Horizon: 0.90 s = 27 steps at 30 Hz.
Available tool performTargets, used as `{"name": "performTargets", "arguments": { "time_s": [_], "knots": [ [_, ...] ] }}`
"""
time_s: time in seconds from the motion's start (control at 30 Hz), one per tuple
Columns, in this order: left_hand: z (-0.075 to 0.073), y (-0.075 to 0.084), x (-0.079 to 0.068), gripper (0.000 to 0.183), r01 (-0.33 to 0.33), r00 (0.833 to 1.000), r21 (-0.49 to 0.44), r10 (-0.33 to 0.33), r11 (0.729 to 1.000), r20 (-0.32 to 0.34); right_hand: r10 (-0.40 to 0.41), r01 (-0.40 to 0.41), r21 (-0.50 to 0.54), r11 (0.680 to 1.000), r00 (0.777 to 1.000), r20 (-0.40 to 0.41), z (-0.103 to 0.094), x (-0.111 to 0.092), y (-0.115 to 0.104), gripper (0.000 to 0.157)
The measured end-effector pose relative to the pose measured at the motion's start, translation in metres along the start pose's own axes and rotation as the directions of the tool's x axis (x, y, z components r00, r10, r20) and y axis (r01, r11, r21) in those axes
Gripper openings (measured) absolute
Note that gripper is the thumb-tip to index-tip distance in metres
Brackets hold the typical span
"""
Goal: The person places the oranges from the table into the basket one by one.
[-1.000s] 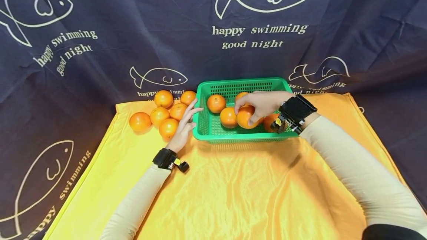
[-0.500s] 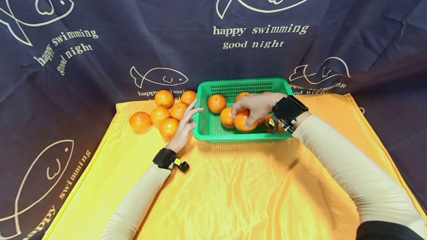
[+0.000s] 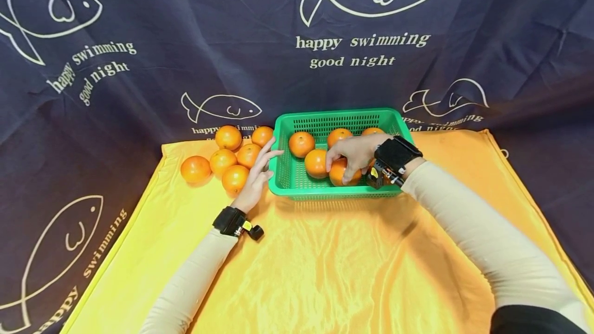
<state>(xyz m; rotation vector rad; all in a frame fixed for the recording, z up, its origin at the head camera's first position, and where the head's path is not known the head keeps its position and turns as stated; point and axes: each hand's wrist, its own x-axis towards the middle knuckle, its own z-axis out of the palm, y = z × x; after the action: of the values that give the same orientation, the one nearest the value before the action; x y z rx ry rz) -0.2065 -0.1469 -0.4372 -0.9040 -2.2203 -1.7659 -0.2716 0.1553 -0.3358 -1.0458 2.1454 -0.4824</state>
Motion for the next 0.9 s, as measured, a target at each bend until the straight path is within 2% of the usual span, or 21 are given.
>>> {"name": "performTargets", "arguments": {
  "time_s": [0.1,0.37,0.63,0.9],
  "knots": [
    [0.0,0.0,0.0,0.052,-0.007,1.0,0.0,0.007,1.0,-0.002,0.013,-0.013,0.011,1.0,1.0,0.022,0.0,0.003,-0.002,0.046],
    [0.0,0.0,0.0,0.048,-0.011,1.0,-0.004,0.011,1.0,-0.005,0.035,-0.033,-0.036,0.999,0.997,0.063,0.004,0.01,-0.002,0.046],
    [0.001,0.0,0.001,0.05,-0.009,1.0,-0.011,0.009,1.0,0.0,0.054,-0.053,-0.022,0.998,0.996,0.073,0.005,0.011,0.003,0.046],
    [0.001,0.0,0.001,0.05,-0.013,1.0,-0.004,0.013,1.0,-0.006,0.016,-0.015,-0.035,0.999,0.999,0.049,0.007,0.013,0.004,0.049]
  ]
}}
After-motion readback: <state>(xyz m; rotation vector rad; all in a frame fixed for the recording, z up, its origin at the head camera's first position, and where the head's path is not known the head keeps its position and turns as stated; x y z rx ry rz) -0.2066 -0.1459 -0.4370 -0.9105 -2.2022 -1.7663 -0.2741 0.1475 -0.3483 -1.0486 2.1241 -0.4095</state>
